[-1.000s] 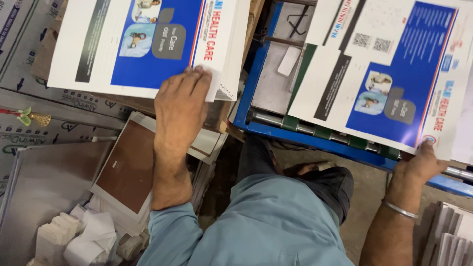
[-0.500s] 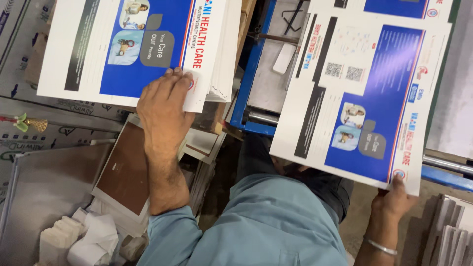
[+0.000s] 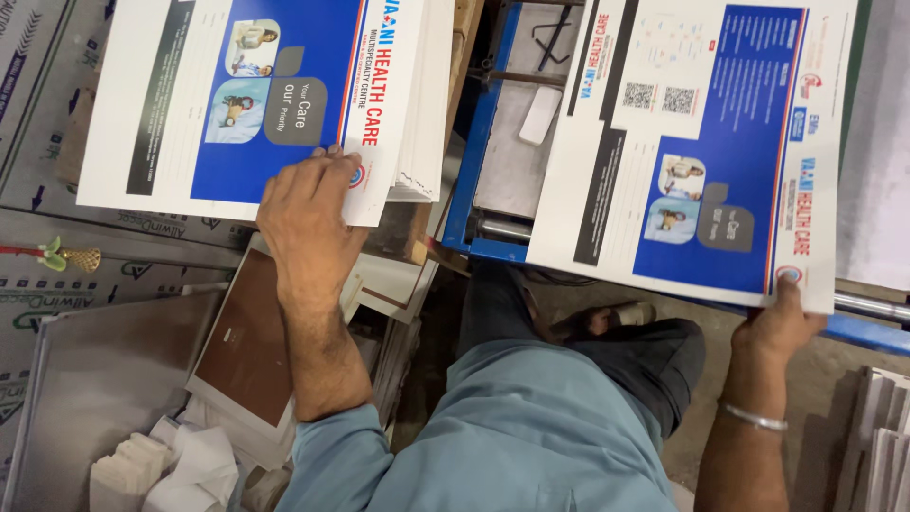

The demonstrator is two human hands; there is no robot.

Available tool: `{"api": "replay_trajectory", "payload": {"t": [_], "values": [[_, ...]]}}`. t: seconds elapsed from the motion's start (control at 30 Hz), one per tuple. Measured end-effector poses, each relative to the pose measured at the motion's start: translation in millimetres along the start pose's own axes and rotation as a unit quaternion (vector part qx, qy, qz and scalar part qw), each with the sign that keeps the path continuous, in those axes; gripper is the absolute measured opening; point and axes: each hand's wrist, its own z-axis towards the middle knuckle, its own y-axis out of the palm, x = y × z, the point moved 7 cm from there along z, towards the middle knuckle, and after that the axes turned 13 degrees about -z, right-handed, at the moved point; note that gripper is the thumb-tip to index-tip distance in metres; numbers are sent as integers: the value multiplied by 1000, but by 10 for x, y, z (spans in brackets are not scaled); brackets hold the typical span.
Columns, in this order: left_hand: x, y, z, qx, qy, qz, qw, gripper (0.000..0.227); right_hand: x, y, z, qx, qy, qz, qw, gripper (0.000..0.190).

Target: The person repeatedly picks up printed sheets from a stack on the left and places them onto a blue roller machine on the right. The person handles the papers by hand, aligning them on the machine's surface throughout the video.

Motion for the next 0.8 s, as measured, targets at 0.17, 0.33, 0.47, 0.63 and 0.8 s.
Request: {"api": "replay_trajectory", "payload": {"t": [0.17, 0.33, 0.47, 0.63, 0.8], "values": [[2, -6, -14, 17, -4, -2, 1000, 36, 92, 315, 199, -29, 40, 12, 999, 34], [3, 36, -39, 9, -9, 15, 1000, 38, 213, 374, 125, -133, 70, -28, 988, 30], [1, 73, -64, 7, -4, 15, 1000, 39, 358, 238, -67, -180, 80, -35, 980, 27], [53, 47, -70, -29, 12, 18, 999, 45, 374, 162, -354, -206, 93, -33, 974, 27], [-182, -178, -25, -147, 26, -130, 980, 63, 61, 507, -690, -252, 90, -57, 962, 35]]}}
